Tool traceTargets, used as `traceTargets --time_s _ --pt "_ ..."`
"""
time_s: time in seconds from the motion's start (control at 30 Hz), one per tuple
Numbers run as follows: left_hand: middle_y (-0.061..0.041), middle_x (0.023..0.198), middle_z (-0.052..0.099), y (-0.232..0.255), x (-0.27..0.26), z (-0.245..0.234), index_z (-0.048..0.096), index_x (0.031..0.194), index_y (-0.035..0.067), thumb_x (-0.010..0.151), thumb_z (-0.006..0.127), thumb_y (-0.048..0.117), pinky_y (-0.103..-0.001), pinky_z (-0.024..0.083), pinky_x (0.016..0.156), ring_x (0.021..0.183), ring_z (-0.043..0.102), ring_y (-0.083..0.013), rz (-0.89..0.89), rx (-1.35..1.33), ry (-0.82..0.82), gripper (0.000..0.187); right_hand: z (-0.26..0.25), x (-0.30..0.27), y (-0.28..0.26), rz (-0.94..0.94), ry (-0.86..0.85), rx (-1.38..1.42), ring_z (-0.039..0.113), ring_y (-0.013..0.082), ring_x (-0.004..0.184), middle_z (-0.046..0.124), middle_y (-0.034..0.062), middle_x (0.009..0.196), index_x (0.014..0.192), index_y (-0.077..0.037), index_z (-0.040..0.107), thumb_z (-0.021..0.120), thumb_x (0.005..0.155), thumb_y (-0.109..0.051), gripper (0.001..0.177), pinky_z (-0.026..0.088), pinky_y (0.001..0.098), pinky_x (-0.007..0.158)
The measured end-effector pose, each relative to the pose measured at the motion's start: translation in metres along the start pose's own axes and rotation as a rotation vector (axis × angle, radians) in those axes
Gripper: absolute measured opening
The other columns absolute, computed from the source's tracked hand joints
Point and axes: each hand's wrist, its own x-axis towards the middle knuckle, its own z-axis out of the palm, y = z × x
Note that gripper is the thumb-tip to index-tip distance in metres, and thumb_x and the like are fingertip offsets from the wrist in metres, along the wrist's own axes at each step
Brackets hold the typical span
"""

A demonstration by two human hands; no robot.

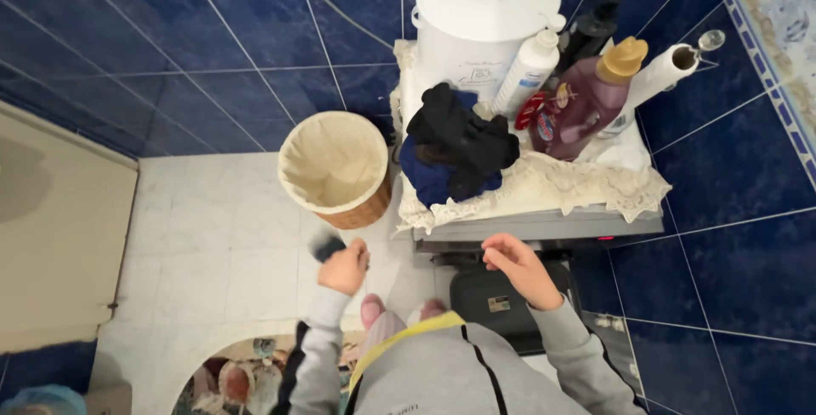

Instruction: The recorder loads a washing machine with clothes, adds detergent, and adjusts the settings.

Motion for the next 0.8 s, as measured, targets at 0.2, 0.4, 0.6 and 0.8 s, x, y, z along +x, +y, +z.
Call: traceTargets --time_s 0.2,0.4,0.6,0.8 --pt "-0.015 0.086 0.074 0.007 0.011 0.000 0.059 0.103 0.021 0.098 0.056 0.036 -0.057 0.052 0.069 0.084 0.070 -0.0414 0.064 -0.110 0.104 0.016 -0.002 0.007 0.016 0.030 -0.040 -0.021 0.065 0.0110 0.087 0.068 0.0032 0.094 0.111 -0.004 0.068 0.062 0.100 -0.016 0.018 0.055 0.0267 0.080" --pt "-0.017 0.086 0.071 0.001 0.052 -0.019 0.058 0.105 0.018 0.101 0.054 0.036 -0.057 0.051 0.068 0.081 0.068 -0.0431 0.119 -0.157 0.280 0.019 0.004 0.012 0.020 0.043 -0.038 -0.025 0.065 0.0111 0.087 0.068 0.0036 0.093 0.110 -0.002 0.068 0.062 0.100 -0.017 0.019 0.055 0.0267 0.080" --pt "-0.021 0.117 0.065 -0.032 0.158 -0.049 0.057 0.120 0.014 0.100 0.060 0.028 -0.053 0.052 0.082 0.101 0.064 -0.0438 0.065 -0.289 0.424 0.025 0.006 0.023 0.025 0.039 0.044 -0.013 0.066 0.0121 0.085 0.070 0.0052 0.091 0.108 0.000 0.069 0.063 0.099 -0.016 0.020 0.055 0.0272 0.079" --pt "-0.020 0.130 0.062 0.008 0.266 -0.017 0.056 0.132 0.008 0.094 0.071 0.033 -0.049 0.046 0.103 0.122 0.057 -0.0417 0.412 -0.357 0.422 0.048 0.018 0.033 0.026 0.052 0.190 0.010 0.066 0.0121 0.086 0.071 0.0053 0.092 0.108 0.001 0.070 0.062 0.100 -0.015 0.020 0.055 0.0274 0.079"
